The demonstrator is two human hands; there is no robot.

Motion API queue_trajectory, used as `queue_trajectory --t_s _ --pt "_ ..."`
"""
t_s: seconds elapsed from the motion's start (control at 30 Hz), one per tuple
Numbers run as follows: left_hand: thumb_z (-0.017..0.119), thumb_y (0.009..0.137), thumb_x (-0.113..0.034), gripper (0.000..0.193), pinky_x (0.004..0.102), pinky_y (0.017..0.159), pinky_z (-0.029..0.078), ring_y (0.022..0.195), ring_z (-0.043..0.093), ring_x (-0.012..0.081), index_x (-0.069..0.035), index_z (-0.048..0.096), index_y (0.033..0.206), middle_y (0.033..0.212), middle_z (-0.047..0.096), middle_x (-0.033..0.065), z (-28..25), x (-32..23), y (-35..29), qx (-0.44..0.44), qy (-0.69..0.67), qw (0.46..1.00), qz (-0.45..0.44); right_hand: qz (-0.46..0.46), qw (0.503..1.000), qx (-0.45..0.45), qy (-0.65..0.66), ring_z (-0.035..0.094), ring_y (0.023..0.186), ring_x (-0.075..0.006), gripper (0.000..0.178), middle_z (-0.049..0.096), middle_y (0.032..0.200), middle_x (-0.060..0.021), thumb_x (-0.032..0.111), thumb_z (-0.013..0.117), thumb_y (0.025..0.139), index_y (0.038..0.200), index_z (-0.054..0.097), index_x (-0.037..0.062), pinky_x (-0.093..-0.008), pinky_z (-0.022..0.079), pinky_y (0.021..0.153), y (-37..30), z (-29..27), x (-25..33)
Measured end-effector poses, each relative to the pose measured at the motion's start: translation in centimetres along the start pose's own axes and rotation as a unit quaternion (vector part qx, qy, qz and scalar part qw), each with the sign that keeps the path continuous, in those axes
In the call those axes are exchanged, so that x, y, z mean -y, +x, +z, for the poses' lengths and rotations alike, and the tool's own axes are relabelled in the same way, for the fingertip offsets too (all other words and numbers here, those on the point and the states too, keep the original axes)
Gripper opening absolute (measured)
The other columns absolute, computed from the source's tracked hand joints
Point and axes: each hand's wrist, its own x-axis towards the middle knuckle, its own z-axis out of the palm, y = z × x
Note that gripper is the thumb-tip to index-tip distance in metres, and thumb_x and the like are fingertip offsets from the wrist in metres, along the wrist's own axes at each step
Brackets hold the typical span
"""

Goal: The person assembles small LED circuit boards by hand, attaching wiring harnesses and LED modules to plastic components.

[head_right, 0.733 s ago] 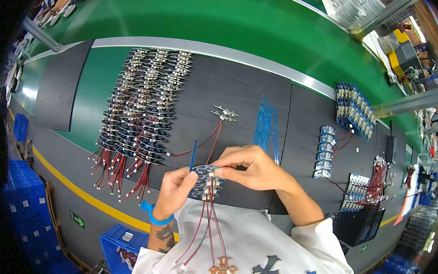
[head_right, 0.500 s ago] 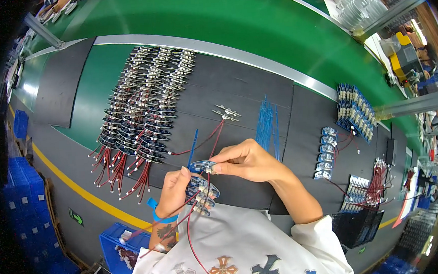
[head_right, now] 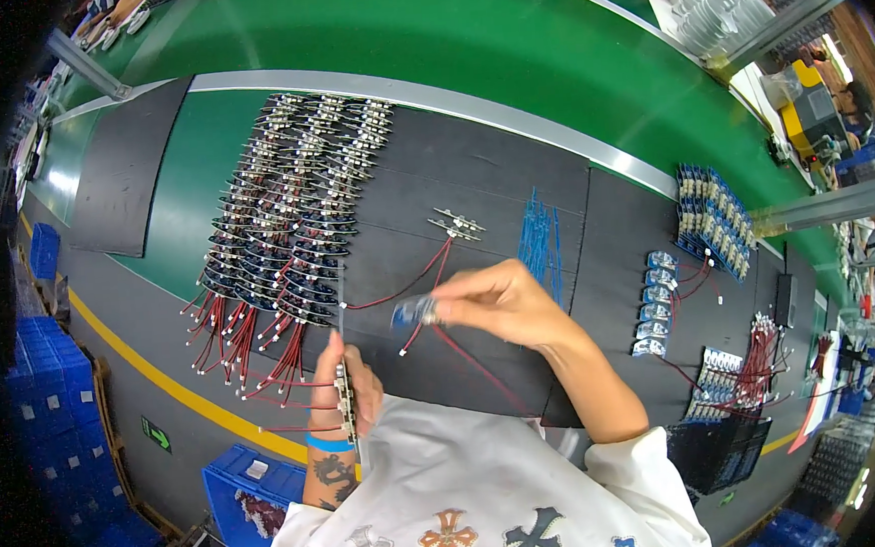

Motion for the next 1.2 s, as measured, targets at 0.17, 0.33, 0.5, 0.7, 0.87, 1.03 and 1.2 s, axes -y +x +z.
queue_trajectory --t_s 0.17,0.33,0.5,0.7,0.87,1.03,1.2 --pt "0.038 0.102 -0.044 0.056 0.0288 0.039 0.048 0.042 0.059 0.0208 0.000 0.056 0.072 0.058 0.060 0.0128 1.1 -1.3 -1.7 -0.246 0.070 0.959 0.122 -0.191 0.891 -0.228 -0.344 0.060 0.069 -0.0150 0.017 0.064 0.081 -0.0081 -0.001 0.074 0.078 0.095 0.073 0.0001 -0.0261 0.046 0.062 1.3 -1.2 -1.2" --pt "0.040 0.102 -0.034 0.046 0.0289 0.042 0.049 0.047 0.061 0.0204 0.001 0.059 0.081 0.063 0.062 0.0122 0.4 -1.6 -2.8 -0.222 0.079 0.959 0.159 -0.244 0.810 -0.275 -0.456 0.060 0.069 -0.0196 0.012 0.063 0.079 -0.0096 0.001 0.074 0.077 0.088 0.072 -0.0004 -0.0281 0.047 0.062 2.1 -1.1 -2.0" --pt "0.048 0.099 -0.010 0.019 0.0246 0.075 0.049 0.086 0.059 0.0084 0.003 0.058 0.108 0.098 0.064 0.0055 1.1 -1.7 -2.5 -0.037 0.237 0.961 0.135 -0.289 0.720 -0.304 -0.553 0.058 0.066 -0.0181 0.015 0.064 0.079 -0.0082 0.008 0.076 0.077 0.089 0.070 0.0006 -0.0292 0.047 0.060 1.4 0.2 -1.2" --pt "0.053 0.099 -0.011 0.022 0.0223 0.074 0.048 0.082 0.057 0.0060 0.006 0.062 0.109 0.091 0.064 0.0028 2.3 -1.0 -0.3 0.067 0.218 0.971 0.074 -0.089 0.983 0.041 -0.156 0.053 0.064 -0.0093 0.022 0.065 0.082 -0.0048 0.006 0.074 0.082 0.103 0.070 0.0010 -0.0240 0.041 0.055 -2.7 2.1 0.6" --pt "0.047 0.101 -0.026 0.041 0.0256 0.061 0.052 0.072 0.068 0.0208 0.010 0.064 0.095 0.081 0.068 0.0163 0.3 0.1 0.0 0.165 0.039 0.985 0.016 -0.102 0.992 0.058 -0.054 0.058 0.075 -0.0101 0.020 0.066 0.087 -0.0064 0.006 0.071 0.086 0.105 0.071 0.0011 -0.0234 0.044 0.061 -1.9 1.4 0.0" --pt "0.042 0.102 -0.035 0.045 0.0311 0.038 0.047 0.048 0.063 0.0263 0.006 0.056 0.092 0.070 0.065 0.0232 -1.1 -1.5 -2.0 -0.100 0.156 0.965 0.184 -0.059 0.950 -0.178 -0.252 0.060 0.069 -0.0119 0.012 0.067 0.088 -0.0098 0.006 0.072 0.083 0.094 0.071 -0.0001 -0.0246 0.046 0.060 -0.5 -0.4 -0.1" --pt "0.036 0.103 -0.030 0.039 0.0304 0.041 0.046 0.048 0.059 0.0221 0.005 0.053 0.097 0.075 0.066 0.0222 -1.3 -2.3 -3.0 -0.070 0.086 0.981 0.157 -0.277 0.775 -0.231 -0.518 0.056 0.093 -0.0244 0.020 0.059 0.096 -0.0081 0.011 0.078 0.074 0.089 0.070 0.0011 -0.0362 0.046 0.074 1.8 -0.9 -2.1"
